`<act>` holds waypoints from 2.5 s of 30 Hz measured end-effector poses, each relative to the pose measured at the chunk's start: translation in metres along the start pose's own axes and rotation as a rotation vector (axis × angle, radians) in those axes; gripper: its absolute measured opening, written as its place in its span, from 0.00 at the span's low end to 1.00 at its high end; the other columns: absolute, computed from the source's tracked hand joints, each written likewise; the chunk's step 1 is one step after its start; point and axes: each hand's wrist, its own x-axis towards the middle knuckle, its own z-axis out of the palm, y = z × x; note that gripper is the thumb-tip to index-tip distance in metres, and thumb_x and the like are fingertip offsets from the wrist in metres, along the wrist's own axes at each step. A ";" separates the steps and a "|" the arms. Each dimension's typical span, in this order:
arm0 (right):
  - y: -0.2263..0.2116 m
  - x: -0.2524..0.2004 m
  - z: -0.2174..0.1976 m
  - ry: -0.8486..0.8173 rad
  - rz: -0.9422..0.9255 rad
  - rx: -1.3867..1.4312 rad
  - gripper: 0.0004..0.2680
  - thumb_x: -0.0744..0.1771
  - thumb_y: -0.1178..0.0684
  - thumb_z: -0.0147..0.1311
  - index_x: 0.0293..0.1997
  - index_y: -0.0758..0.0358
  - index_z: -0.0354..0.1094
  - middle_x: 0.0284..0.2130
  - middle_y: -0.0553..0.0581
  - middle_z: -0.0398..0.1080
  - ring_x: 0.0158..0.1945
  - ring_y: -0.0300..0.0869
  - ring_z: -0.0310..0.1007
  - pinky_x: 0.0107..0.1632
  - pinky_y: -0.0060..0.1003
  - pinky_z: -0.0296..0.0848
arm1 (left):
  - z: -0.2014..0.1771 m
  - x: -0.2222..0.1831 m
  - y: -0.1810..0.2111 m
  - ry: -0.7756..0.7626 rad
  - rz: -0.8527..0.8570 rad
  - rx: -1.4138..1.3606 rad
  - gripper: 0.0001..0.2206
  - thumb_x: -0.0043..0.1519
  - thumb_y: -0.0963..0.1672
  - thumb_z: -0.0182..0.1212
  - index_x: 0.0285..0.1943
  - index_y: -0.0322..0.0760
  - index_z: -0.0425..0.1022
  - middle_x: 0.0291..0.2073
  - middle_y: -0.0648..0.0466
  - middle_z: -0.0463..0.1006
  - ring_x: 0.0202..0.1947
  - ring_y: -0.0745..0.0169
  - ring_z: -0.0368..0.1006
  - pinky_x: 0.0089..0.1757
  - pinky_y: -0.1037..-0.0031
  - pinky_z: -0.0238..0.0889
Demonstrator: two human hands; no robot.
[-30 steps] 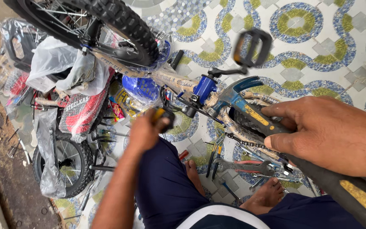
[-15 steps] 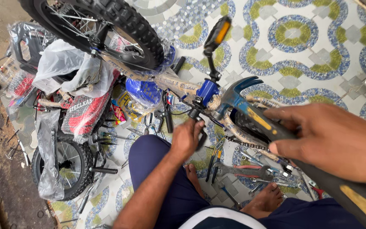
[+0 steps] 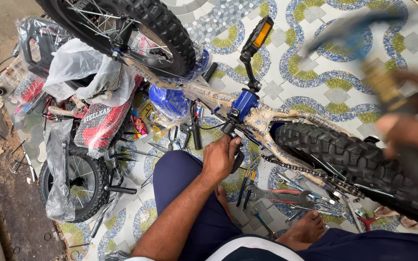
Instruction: The person assembles a bicycle by tightening the pedals and chain guard using wrenches, a screwdriver, and a hammer.
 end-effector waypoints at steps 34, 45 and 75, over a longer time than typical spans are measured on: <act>-0.063 -0.030 0.025 -0.470 0.212 -0.098 0.28 0.65 0.58 0.64 0.76 0.47 0.62 0.37 0.62 0.75 0.28 0.47 0.75 0.30 0.42 0.75 | -0.041 -0.011 -0.008 -0.097 0.021 -0.146 0.31 0.56 0.57 0.67 0.58 0.30 0.69 0.44 0.39 0.83 0.41 0.43 0.81 0.44 0.59 0.72; -0.098 -0.019 0.025 -0.640 0.106 -0.438 0.28 0.67 0.51 0.60 0.79 0.44 0.57 0.30 0.59 0.76 0.29 0.44 0.79 0.34 0.41 0.77 | -0.032 -0.014 -0.008 -0.275 -0.183 -0.167 0.28 0.54 0.54 0.72 0.56 0.32 0.73 0.37 0.43 0.84 0.39 0.50 0.83 0.43 0.62 0.74; -0.110 -0.021 0.030 -0.615 0.153 -0.618 0.27 0.67 0.48 0.60 0.77 0.48 0.57 0.30 0.58 0.78 0.28 0.43 0.85 0.36 0.39 0.79 | -0.164 -0.001 0.011 -0.083 -0.121 -0.209 0.15 0.59 0.49 0.70 0.44 0.34 0.77 0.26 0.51 0.79 0.29 0.58 0.76 0.35 0.66 0.69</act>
